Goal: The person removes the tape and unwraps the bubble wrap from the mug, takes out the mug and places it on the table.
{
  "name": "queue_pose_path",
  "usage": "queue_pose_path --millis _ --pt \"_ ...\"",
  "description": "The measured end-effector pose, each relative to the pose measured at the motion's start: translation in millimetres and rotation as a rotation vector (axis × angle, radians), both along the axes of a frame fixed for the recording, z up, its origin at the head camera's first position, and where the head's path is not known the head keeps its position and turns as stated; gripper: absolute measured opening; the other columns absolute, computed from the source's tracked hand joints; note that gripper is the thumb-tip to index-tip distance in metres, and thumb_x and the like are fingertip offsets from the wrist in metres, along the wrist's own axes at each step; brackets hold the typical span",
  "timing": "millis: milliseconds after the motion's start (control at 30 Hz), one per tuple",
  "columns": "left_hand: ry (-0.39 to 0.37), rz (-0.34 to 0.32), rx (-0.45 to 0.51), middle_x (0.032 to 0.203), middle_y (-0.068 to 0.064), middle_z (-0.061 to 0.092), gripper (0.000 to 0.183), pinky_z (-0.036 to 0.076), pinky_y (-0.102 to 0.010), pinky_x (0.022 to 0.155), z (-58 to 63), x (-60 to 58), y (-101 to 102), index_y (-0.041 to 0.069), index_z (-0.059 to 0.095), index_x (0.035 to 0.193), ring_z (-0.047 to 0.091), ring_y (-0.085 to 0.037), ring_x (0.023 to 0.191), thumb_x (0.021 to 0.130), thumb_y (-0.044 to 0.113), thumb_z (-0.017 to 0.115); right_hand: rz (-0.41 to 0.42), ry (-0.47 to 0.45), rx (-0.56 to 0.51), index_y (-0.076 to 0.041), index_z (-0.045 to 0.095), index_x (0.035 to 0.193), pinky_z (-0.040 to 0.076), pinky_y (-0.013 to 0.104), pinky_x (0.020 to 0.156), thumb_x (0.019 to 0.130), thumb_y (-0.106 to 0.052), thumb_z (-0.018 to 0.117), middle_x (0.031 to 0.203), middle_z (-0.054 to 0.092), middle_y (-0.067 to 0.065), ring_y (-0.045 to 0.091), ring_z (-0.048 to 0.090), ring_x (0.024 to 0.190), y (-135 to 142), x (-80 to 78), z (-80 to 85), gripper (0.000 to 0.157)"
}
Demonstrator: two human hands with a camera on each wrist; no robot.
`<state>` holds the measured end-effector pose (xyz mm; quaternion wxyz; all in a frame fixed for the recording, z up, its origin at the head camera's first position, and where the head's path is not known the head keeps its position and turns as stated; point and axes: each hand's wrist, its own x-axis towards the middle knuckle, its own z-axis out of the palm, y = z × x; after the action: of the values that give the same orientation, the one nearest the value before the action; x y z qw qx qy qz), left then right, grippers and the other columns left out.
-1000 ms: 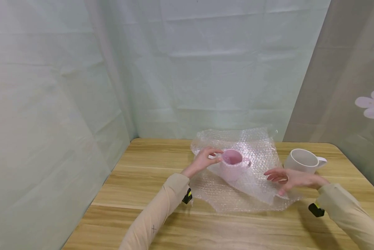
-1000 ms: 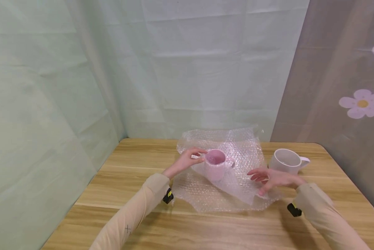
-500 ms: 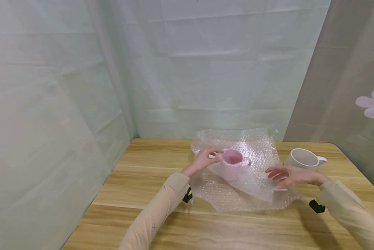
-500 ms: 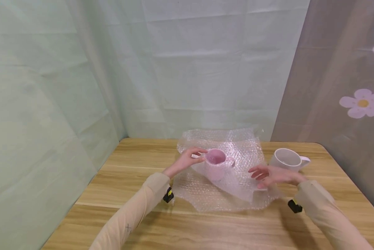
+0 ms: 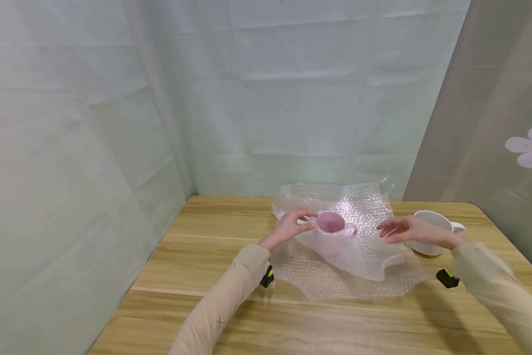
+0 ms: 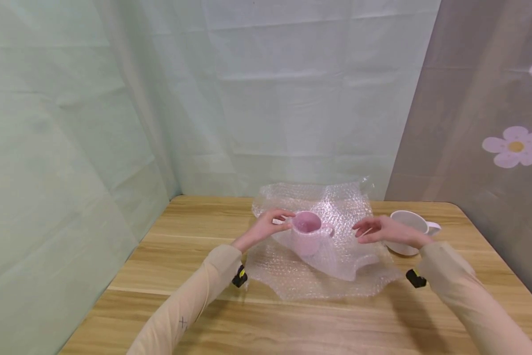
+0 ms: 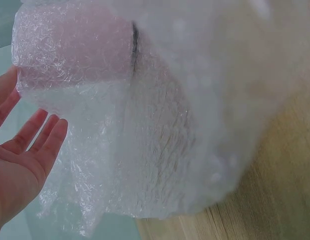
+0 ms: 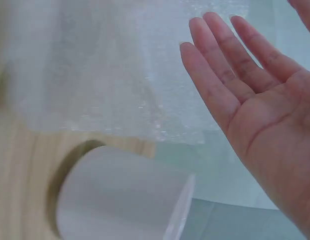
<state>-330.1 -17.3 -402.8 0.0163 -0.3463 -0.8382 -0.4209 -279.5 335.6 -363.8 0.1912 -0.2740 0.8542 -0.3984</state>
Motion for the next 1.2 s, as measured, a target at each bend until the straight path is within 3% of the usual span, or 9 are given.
queue_pose_path --millis 267,833,1200 --pt "-0.014 0.011 -0.001 0.115 -0.007 0.056 0.034 0.044 -0.028 0.078 -1.3 -0.2 0.6 0.007 0.060 0.117 0.053 -0.022 0.098 0.086 0.022 0.063 -0.006 0.035 -0.014 0.000 0.049 0.123 0.044 0.028 0.083 0.088 -0.018 0.060 0.114 0.054 0.019 0.026 0.052 0.104 -11.7 -12.2 20.6 0.040" --pt "-0.004 0.012 0.019 0.113 -0.005 0.056 0.033 0.044 -0.028 0.079 0.0 1.5 -0.6 0.006 0.060 0.116 0.053 -0.021 0.098 0.086 0.021 0.063 -0.032 0.095 -0.006 0.003 0.052 0.118 0.045 0.038 0.083 0.085 -0.019 0.064 0.106 0.060 0.013 0.025 0.056 0.098 -46.3 -41.3 42.0 0.041" --pt "-0.027 0.021 0.006 0.115 -0.007 0.055 0.035 0.044 -0.028 0.080 0.7 3.1 0.2 0.007 0.059 0.118 0.052 -0.024 0.100 0.086 0.021 0.063 -0.064 0.141 -0.055 0.000 0.058 0.113 0.047 0.036 0.079 0.083 -0.020 0.067 0.105 0.061 0.014 0.023 0.058 0.094 -68.3 -55.2 40.1 0.037"
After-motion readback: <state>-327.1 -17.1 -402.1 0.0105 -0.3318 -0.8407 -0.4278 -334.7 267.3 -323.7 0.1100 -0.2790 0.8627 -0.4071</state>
